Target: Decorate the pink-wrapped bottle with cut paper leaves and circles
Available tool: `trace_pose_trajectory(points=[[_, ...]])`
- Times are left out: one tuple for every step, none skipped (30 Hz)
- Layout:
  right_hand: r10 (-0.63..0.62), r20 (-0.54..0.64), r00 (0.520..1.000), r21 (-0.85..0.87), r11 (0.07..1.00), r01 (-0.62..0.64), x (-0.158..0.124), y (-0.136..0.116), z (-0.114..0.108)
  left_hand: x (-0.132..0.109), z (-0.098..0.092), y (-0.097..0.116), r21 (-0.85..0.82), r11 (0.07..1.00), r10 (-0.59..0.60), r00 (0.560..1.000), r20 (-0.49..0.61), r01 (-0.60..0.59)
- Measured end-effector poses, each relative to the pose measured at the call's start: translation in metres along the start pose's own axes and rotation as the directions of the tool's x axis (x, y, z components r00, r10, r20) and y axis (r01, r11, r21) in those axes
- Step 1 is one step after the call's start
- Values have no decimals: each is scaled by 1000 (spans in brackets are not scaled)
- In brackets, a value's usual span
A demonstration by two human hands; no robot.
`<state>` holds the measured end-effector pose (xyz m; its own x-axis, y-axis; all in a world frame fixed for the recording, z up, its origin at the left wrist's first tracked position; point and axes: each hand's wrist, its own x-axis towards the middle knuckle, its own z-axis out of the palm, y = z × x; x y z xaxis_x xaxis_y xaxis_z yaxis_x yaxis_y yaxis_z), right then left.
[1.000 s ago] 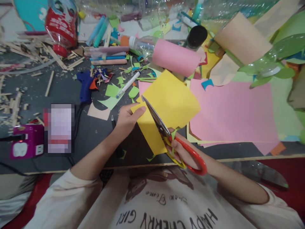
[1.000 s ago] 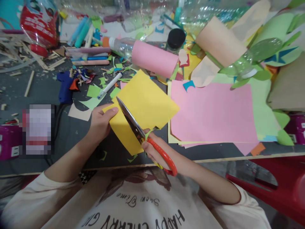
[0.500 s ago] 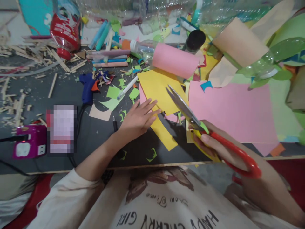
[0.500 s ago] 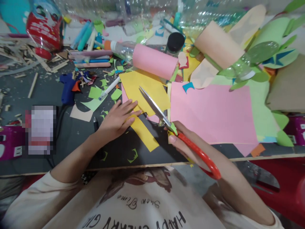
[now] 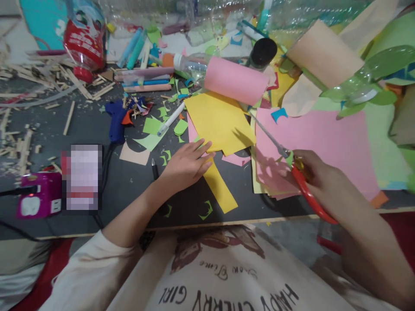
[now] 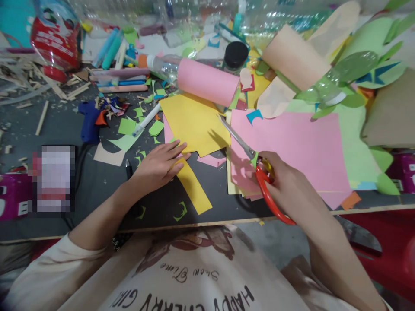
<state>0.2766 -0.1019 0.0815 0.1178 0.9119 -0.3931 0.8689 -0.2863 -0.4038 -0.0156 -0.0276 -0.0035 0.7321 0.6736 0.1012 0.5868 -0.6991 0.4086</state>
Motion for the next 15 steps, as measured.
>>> trace_pose_trajectory(points=[[12,-22,1000,-47,999,-13,5,2,1,0,0,0,4,1000,8,1000,2,-8],[16,-42,999,-93,995,-20,9,4,3,1,-1,0,2,1000,8,1000,1,-8],[14,-59,998,-128,992,-22,12,7,4,1,-2,0,-8,1000,1,1000,-1,-1],[8,-77,997,-156,988,-20,15,10,6,2,-3,1,-26,1000,-13,1000,-5,13],[2,-85,996,-174,985,-16,16,13,7,2,-4,1,-52,998,-42,999,-12,41],[1,-93,996,-182,983,-18,17,15,8,2,-5,2,-85,993,-84,996,-23,82],[9,-101,995,-191,981,-28,18,17,9,2,-6,2,-126,984,-136,990,-45,129],[24,-110,994,-198,979,-45,19,18,9,2,-8,3,-175,969,-193,978,-81,176],[47,-113,993,-202,977,-69,20,18,9,1,-10,4,-233,948,-251,959,-131,216],[77,-113,991,-199,975,-98,21,18,9,1,-12,4,-296,924,-306,933,-189,243],[109,-108,988,-189,974,-128,22,17,9,0,-14,4,-353,903,-344,906,-245,247],[139,-105,985,-172,973,-155,23,17,8,-1,-15,4,-393,892,-351,891,-289,224],[164,-100,981,-148,973,-178,24,16,7,-2,-16,4,-406,897,-315,894,-318,171],[185,-101,978,-122,973,-196,25,16,6,-2,-16,3,-400,911,-244,913,-325,101],[199,-105,974,-97,973,-209,25,17,4,-2,-15,3,-373,928,-121,943,-311,-4]])
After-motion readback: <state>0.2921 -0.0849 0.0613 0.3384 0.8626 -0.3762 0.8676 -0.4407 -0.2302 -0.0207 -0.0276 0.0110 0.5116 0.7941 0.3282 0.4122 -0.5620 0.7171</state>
